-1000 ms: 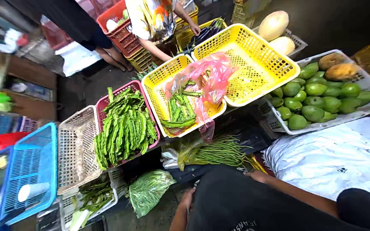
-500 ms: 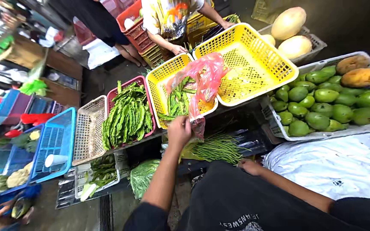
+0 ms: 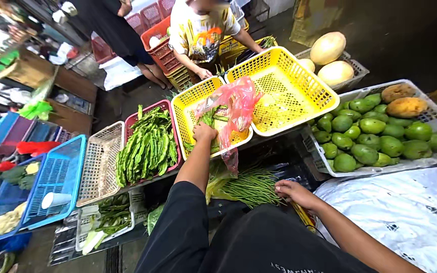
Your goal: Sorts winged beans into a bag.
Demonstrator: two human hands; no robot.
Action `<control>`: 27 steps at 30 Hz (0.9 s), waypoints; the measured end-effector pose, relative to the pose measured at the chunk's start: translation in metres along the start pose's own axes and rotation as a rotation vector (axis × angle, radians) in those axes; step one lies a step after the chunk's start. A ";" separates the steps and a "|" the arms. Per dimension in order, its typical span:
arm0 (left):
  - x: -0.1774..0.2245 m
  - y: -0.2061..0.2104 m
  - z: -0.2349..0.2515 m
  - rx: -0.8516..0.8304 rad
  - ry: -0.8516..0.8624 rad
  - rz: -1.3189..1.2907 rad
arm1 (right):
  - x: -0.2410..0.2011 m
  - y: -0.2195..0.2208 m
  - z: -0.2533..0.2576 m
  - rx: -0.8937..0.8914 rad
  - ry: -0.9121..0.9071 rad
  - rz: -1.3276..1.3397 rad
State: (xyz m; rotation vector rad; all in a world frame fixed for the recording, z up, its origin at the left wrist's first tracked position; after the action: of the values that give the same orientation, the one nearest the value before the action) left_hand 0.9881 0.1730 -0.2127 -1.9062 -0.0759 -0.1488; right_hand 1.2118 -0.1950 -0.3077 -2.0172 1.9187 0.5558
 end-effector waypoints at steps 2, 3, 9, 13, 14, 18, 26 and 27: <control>0.002 -0.008 0.000 0.012 0.042 0.011 | -0.029 0.003 -0.010 -0.001 -0.062 -0.045; 0.003 -0.015 0.000 0.015 0.063 0.007 | -0.047 0.006 -0.016 -0.005 -0.107 -0.061; 0.010 -0.085 -0.015 0.021 0.225 -0.259 | -0.175 0.041 -0.076 -0.131 -0.433 -0.028; -0.005 -0.116 -0.022 0.038 0.359 -0.819 | -0.256 0.064 -0.105 -0.086 -0.669 0.018; -0.007 -0.131 -0.031 0.053 0.411 -0.978 | -0.274 0.068 -0.110 -0.060 -0.727 0.040; -0.034 -0.207 -0.065 0.215 0.628 -1.444 | -0.325 0.113 -0.118 0.022 -0.894 -0.111; -0.132 -0.338 -0.055 0.608 0.953 -1.139 | -0.308 0.227 -0.006 0.318 -0.386 -1.062; -0.143 -0.347 -0.051 0.623 0.957 -0.870 | -0.303 0.230 0.001 0.306 -0.366 -1.071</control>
State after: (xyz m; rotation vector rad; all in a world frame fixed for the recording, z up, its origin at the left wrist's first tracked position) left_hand 0.7995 0.2440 0.1081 -0.9252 -0.2591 -1.4177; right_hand 0.9728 0.0575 -0.1541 -2.1549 0.5059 0.2732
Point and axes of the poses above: each hand's wrist, its own z-axis towards the middle knuckle, its own y-axis out of the palm, x = y × z, the point moved 8 cm from there along z, towards the middle knuckle, and after that the axes turned 13 degrees about y, right-handed, at the moved point
